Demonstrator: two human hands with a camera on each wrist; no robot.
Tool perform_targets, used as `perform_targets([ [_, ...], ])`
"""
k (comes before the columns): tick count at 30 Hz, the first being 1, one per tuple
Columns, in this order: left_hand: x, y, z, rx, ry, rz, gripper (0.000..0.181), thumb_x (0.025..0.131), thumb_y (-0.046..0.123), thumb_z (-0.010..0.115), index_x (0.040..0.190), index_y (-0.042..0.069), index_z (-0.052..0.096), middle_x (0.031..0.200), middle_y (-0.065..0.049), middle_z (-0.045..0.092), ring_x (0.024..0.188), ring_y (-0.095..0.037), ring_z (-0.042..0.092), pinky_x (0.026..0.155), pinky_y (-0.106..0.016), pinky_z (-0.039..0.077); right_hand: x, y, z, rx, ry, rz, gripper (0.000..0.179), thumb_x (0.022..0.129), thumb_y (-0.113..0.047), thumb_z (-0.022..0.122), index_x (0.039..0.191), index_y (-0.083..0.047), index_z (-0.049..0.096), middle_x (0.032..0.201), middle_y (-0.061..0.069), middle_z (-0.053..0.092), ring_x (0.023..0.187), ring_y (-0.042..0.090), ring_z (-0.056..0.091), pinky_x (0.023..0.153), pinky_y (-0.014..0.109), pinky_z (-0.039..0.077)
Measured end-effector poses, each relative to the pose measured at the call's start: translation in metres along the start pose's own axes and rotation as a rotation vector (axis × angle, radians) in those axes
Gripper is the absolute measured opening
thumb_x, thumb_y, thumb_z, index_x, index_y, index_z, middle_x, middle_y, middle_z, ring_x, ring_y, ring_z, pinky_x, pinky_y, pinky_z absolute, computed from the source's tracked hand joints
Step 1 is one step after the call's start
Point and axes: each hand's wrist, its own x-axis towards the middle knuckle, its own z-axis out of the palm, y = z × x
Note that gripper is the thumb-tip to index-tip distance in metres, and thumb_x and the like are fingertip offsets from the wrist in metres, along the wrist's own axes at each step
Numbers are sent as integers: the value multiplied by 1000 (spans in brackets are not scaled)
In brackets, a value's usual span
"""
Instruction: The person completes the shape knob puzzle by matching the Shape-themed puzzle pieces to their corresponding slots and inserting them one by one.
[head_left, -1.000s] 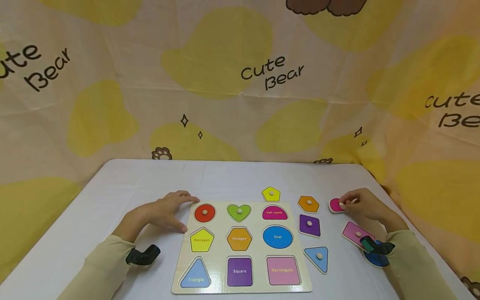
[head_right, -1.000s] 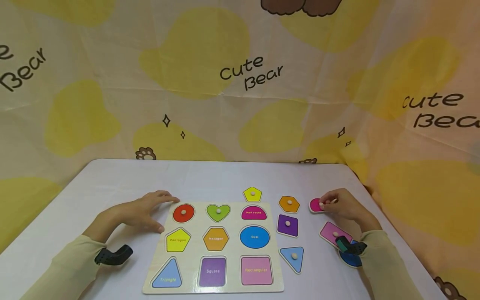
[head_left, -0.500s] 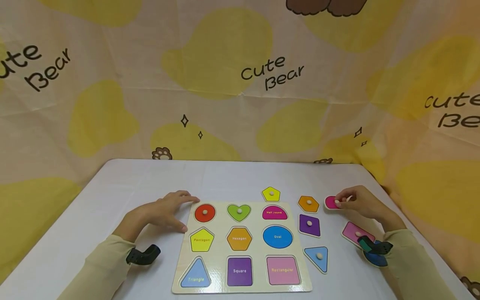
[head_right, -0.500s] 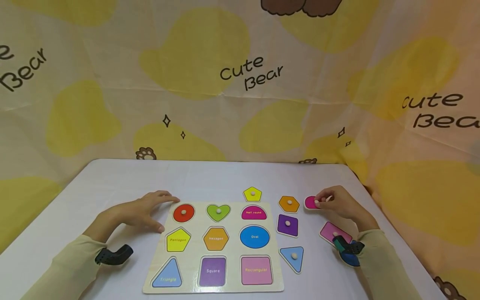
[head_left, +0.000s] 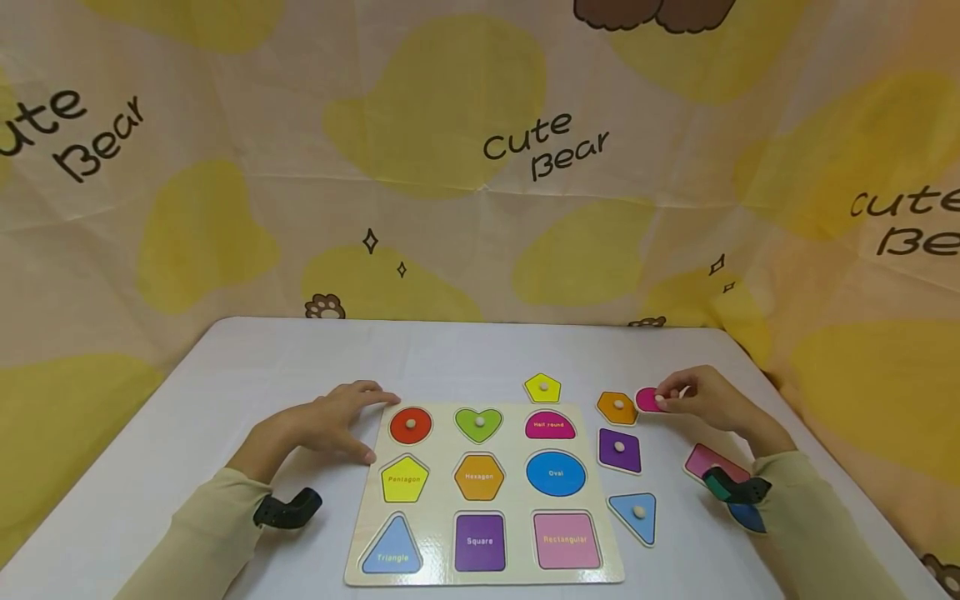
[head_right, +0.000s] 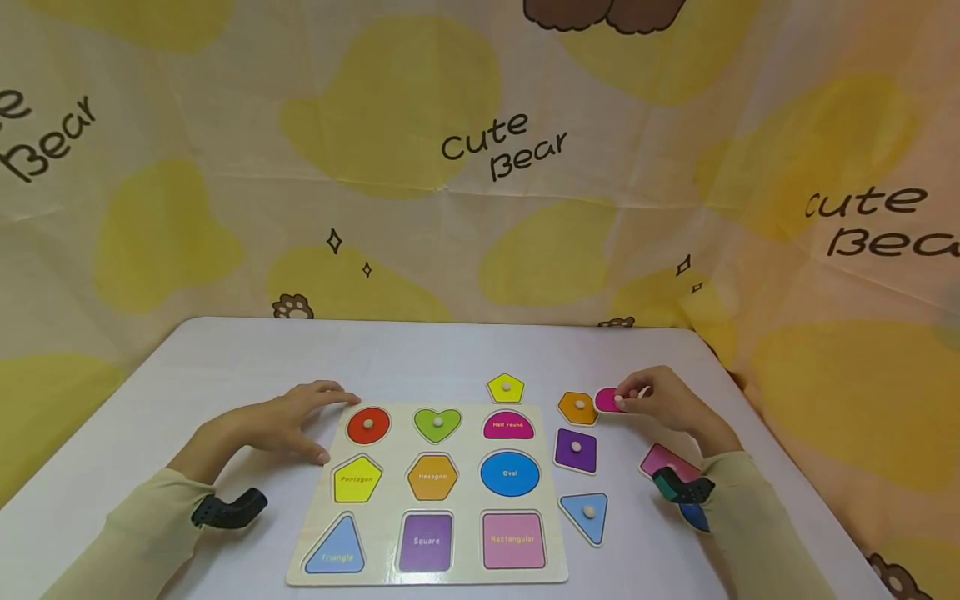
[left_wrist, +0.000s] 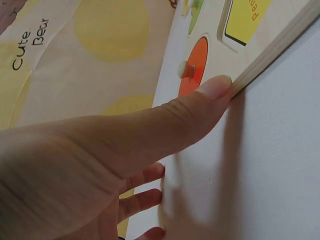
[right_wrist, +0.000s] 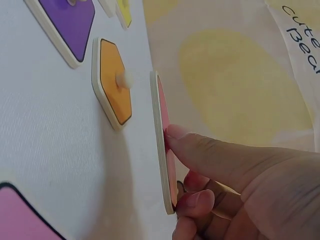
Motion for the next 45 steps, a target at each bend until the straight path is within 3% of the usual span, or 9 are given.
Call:
perform_targets([
  [7,0,1,0,1,0,20,85,70,41,91,145,26,54,155,-20,42,143,-49,36,104,-77,39,8,-6,5,9,-7,7,17,92,-16,74,102,-2,75,87,5,64,79,16,49,62,20,43],
  [13,1,-1,0,-3,-2,32,84,71,39,91,145,25,54,155,-20,42,142,-49,37,105,-78,37,12,-15,9,33,-23,-39,15,91,-14,75,99,-2,75,83,6,60,76,15,48,60,20,41],
  [27,1,-3,0,-4,0,42,84,71,38,91,145,24,53,155,-21,42,143,-49,36,106,-78,36,28,-46,22,44,-68,-49,15,91,-15,76,99,-2,75,86,5,63,80,17,50,60,19,45],
  [45,1,-2,2,8,8,7,85,70,40,91,145,26,54,155,-18,43,143,-47,37,104,-78,38,42,-67,45,97,-90,-63,15,89,-14,78,98,-2,77,88,8,65,79,20,49,58,19,45],
])
